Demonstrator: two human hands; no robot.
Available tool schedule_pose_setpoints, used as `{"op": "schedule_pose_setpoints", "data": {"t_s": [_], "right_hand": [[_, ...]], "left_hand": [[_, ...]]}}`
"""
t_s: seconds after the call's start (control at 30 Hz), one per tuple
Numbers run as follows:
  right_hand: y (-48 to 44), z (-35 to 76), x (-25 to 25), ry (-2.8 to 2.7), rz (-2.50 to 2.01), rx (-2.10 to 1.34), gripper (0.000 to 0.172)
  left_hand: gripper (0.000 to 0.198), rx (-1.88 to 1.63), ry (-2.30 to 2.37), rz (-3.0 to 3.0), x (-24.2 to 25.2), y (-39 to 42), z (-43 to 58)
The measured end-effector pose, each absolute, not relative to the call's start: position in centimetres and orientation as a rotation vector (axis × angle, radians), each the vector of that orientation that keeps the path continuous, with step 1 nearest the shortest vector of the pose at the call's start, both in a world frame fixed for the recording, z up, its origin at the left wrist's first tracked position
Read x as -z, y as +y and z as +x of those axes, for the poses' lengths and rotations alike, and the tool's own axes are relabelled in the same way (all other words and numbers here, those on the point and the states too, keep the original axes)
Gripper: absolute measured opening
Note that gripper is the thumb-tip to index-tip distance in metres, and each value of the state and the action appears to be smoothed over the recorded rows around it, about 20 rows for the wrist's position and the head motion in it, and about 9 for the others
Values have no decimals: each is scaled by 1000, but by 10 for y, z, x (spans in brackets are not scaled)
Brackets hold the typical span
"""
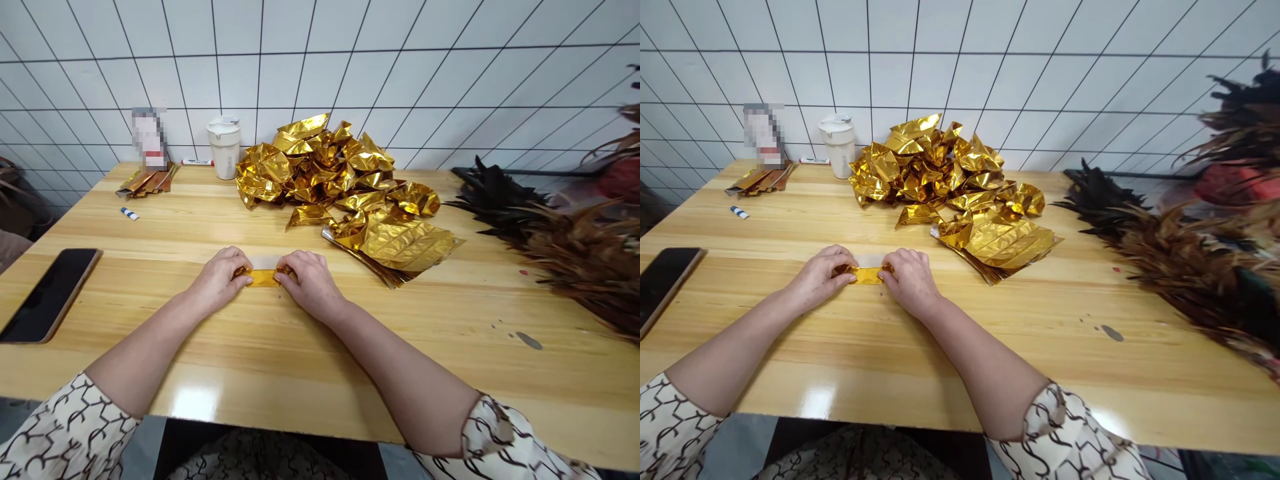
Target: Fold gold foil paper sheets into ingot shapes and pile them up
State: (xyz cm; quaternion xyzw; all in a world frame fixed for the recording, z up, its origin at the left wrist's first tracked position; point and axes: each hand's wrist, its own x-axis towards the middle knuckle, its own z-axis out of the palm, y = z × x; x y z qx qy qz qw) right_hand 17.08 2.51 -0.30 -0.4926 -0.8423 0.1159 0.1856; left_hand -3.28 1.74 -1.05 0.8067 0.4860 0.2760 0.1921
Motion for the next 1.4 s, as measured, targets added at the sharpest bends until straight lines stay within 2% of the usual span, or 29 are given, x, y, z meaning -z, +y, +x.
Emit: {"op": "schedule_pose_setpoints", "data": {"t_s": [0.17,0.43,0.77,0.97,1.4], "right_hand": [[24,174,5,-2395,-1342,-248,5],[17,179,7,-2507,-1108,-33,19],[17,177,5,-2524,-1127,-94,22],[15,175,3,-2543,-1168,-95,22],[15,175,3,-2565,-1183,-84,22]], "left_hand": [[12,-775,1397,2347,11,16,-32],[9,-732,1404,2591,11,9,-29],[19,-536,1477,2634,9,7,-28],[19,-458,1519,2620,7,8,-26],[17,-512,1558,2552,6,7,-25]]}}
